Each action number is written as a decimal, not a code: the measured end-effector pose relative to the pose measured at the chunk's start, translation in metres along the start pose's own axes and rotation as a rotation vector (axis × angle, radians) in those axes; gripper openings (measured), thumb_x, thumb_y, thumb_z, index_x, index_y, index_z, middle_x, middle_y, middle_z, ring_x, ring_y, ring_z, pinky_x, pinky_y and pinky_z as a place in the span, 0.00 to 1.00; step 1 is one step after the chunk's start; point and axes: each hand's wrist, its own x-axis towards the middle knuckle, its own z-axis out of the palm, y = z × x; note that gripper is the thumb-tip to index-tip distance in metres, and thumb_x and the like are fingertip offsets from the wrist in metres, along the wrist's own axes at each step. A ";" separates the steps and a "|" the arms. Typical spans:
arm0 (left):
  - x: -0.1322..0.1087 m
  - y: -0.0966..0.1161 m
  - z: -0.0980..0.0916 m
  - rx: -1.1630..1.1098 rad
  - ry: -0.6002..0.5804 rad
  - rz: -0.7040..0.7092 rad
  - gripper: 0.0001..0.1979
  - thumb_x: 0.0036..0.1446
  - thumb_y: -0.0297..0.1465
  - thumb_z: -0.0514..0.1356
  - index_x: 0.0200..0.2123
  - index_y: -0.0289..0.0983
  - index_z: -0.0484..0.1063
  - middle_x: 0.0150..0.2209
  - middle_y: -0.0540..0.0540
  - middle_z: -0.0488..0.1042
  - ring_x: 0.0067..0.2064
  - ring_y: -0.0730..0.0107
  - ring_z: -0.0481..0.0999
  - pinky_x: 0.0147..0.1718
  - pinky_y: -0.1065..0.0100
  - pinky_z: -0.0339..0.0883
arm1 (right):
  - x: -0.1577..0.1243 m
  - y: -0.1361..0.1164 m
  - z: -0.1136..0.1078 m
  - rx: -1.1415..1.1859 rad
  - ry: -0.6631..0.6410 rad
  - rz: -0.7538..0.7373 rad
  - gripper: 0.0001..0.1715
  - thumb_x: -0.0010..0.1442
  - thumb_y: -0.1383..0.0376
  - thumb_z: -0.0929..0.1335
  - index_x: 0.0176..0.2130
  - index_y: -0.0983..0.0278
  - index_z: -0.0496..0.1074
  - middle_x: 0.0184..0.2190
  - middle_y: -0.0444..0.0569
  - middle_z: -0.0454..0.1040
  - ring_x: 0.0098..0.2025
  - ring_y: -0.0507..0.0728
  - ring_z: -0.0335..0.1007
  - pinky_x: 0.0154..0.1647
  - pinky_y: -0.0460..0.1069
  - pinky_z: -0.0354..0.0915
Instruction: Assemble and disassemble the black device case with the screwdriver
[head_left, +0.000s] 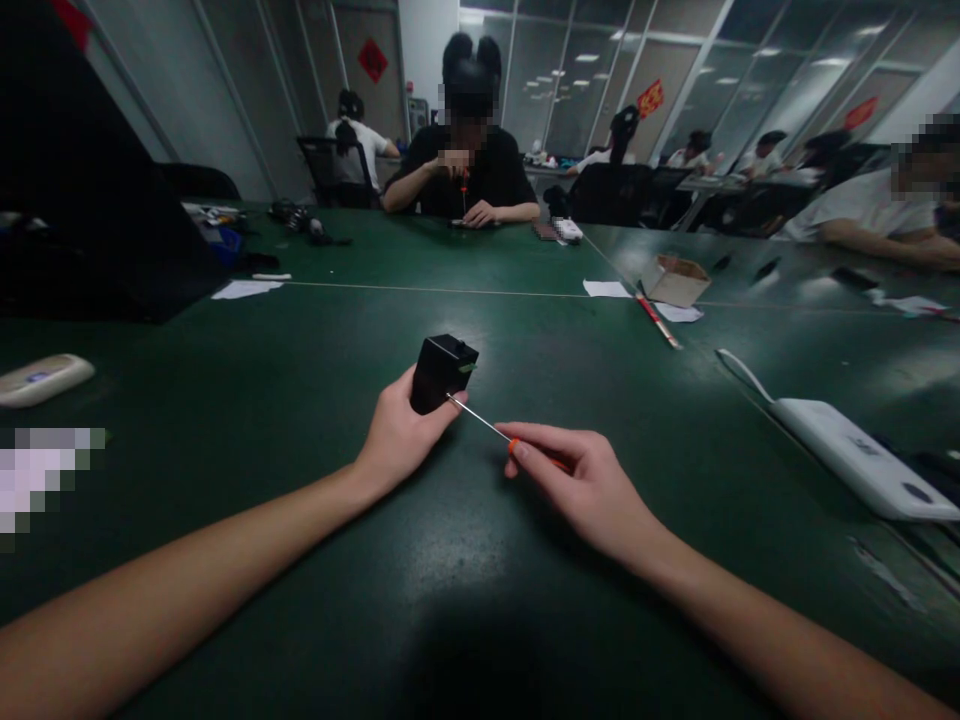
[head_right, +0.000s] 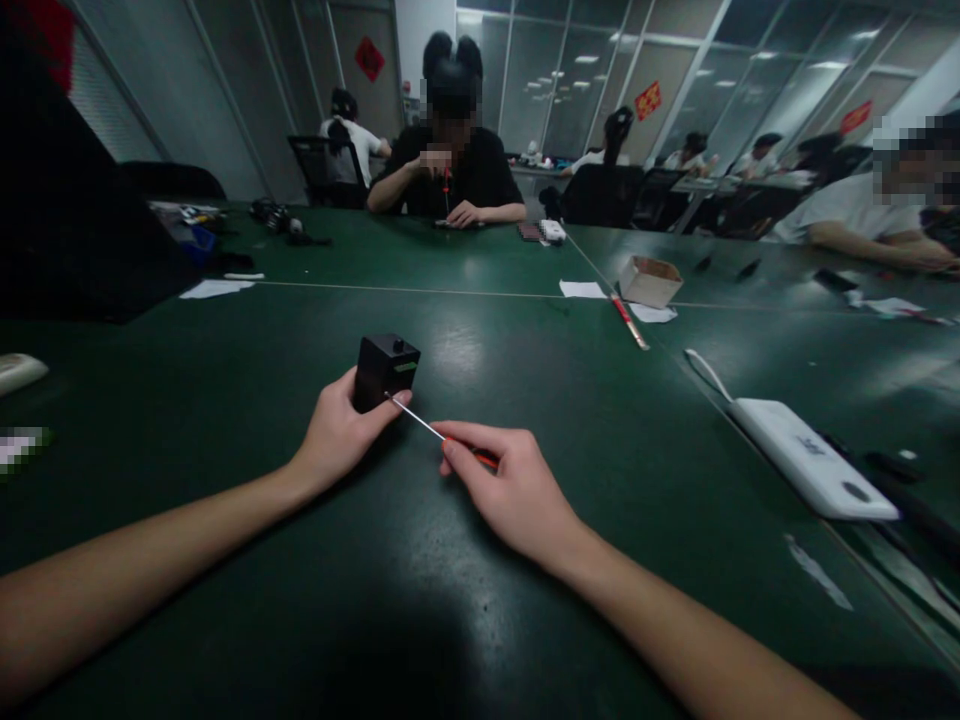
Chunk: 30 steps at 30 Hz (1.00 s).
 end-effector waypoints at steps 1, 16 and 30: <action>0.000 0.000 0.000 -0.005 0.000 0.001 0.14 0.54 0.39 0.65 0.36 0.35 0.72 0.32 0.48 0.75 0.34 0.66 0.72 0.33 0.68 0.64 | -0.001 0.000 0.001 -0.129 0.028 -0.092 0.16 0.66 0.63 0.65 0.50 0.64 0.77 0.31 0.48 0.78 0.32 0.53 0.72 0.35 0.49 0.67; -0.001 0.000 0.001 -0.025 -0.034 -0.001 0.14 0.54 0.40 0.65 0.36 0.35 0.72 0.32 0.48 0.75 0.34 0.66 0.72 0.33 0.68 0.64 | -0.006 0.005 -0.004 -0.748 0.096 -0.433 0.22 0.68 0.64 0.63 0.58 0.68 0.71 0.42 0.56 0.77 0.38 0.57 0.74 0.37 0.50 0.70; 0.000 0.000 0.001 -0.017 -0.033 -0.015 0.14 0.54 0.40 0.65 0.36 0.35 0.73 0.32 0.47 0.76 0.34 0.65 0.73 0.33 0.67 0.65 | -0.003 0.002 -0.002 -0.505 0.125 -0.288 0.14 0.66 0.65 0.65 0.49 0.62 0.76 0.44 0.50 0.80 0.42 0.58 0.78 0.44 0.52 0.72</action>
